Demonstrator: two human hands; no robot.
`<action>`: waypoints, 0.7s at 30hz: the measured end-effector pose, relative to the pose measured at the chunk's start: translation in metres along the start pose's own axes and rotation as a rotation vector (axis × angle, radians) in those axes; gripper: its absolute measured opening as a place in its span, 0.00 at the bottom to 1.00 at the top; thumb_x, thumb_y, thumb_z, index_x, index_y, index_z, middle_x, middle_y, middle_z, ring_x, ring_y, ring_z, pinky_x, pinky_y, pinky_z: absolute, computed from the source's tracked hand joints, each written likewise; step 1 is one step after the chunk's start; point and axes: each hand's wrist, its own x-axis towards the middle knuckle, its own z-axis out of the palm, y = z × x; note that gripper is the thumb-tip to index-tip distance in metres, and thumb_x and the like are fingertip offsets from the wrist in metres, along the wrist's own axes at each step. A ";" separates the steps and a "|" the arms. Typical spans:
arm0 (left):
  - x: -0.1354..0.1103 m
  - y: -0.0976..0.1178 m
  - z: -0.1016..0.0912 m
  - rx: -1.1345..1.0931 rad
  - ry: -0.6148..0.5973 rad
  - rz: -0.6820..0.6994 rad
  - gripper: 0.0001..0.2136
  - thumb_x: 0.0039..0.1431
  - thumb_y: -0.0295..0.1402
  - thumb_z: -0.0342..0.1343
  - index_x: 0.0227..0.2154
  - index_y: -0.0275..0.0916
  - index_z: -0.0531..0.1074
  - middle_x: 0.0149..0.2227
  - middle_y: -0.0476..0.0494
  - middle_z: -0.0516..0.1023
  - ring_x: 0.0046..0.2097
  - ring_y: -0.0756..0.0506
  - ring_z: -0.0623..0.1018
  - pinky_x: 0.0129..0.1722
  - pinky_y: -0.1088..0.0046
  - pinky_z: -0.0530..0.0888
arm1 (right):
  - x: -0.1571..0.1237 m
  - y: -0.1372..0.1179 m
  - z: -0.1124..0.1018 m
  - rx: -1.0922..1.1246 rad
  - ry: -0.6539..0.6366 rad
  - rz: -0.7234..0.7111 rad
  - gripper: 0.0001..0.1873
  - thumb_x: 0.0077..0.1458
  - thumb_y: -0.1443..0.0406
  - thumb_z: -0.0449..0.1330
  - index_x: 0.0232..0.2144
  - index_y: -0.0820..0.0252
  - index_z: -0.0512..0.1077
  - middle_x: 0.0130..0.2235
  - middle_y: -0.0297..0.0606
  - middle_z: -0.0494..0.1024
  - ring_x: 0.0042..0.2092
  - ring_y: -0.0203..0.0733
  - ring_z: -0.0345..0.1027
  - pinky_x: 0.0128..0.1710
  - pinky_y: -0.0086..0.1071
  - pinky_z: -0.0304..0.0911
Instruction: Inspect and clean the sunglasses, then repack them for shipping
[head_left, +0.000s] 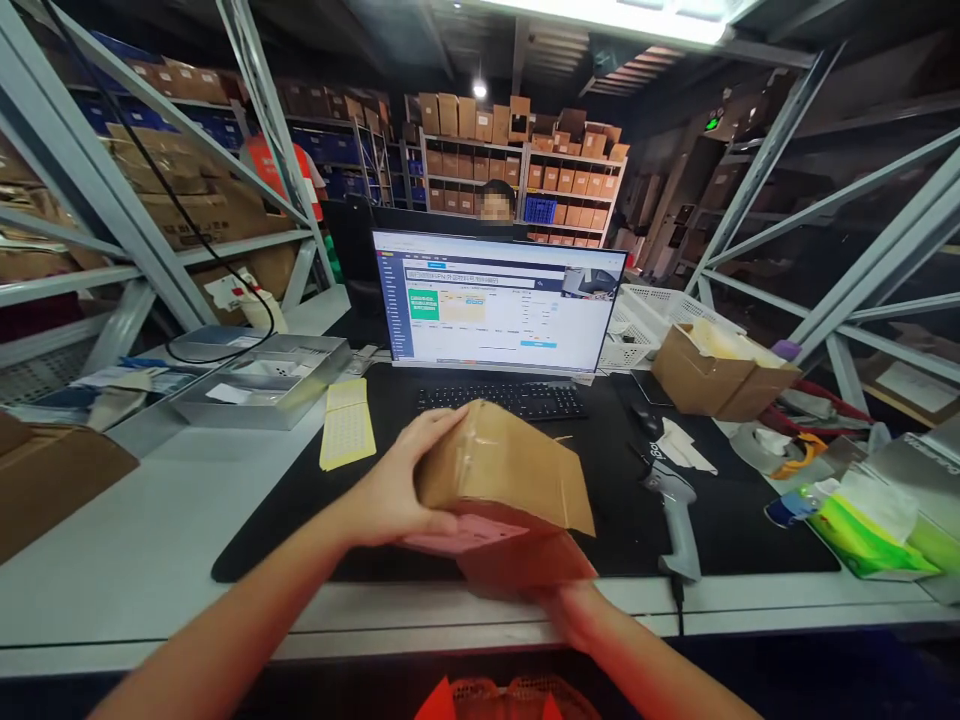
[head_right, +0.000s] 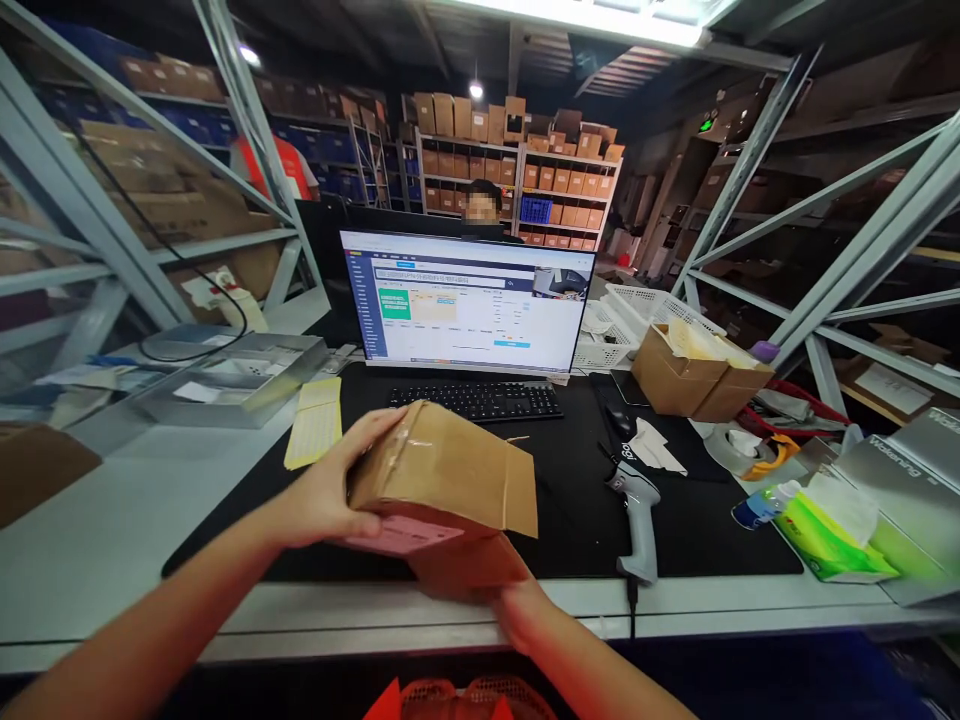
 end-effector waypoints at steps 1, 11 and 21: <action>0.014 0.018 -0.011 0.149 -0.060 0.004 0.54 0.39 0.65 0.64 0.69 0.52 0.52 0.67 0.35 0.56 0.65 0.26 0.60 0.64 0.41 0.57 | -0.001 0.002 0.000 0.081 0.036 0.056 0.31 0.59 0.40 0.52 0.52 0.50 0.76 0.55 0.44 0.78 0.57 0.55 0.71 0.56 0.56 0.65; 0.101 0.057 -0.029 0.688 -0.343 0.119 0.47 0.41 0.62 0.63 0.66 0.53 0.61 0.54 0.34 0.70 0.54 0.27 0.68 0.57 0.42 0.58 | -0.024 0.016 -0.018 0.373 0.291 0.141 0.32 0.49 0.51 0.68 0.55 0.51 0.71 0.65 0.46 0.66 0.64 0.53 0.63 0.64 0.49 0.55; 0.111 0.059 -0.077 0.548 -0.209 -0.073 0.44 0.39 0.54 0.68 0.61 0.45 0.68 0.57 0.40 0.70 0.62 0.23 0.66 0.62 0.36 0.56 | -0.029 0.016 -0.026 0.255 0.227 0.135 0.30 0.53 0.53 0.66 0.57 0.50 0.69 0.68 0.47 0.61 0.64 0.56 0.61 0.62 0.51 0.58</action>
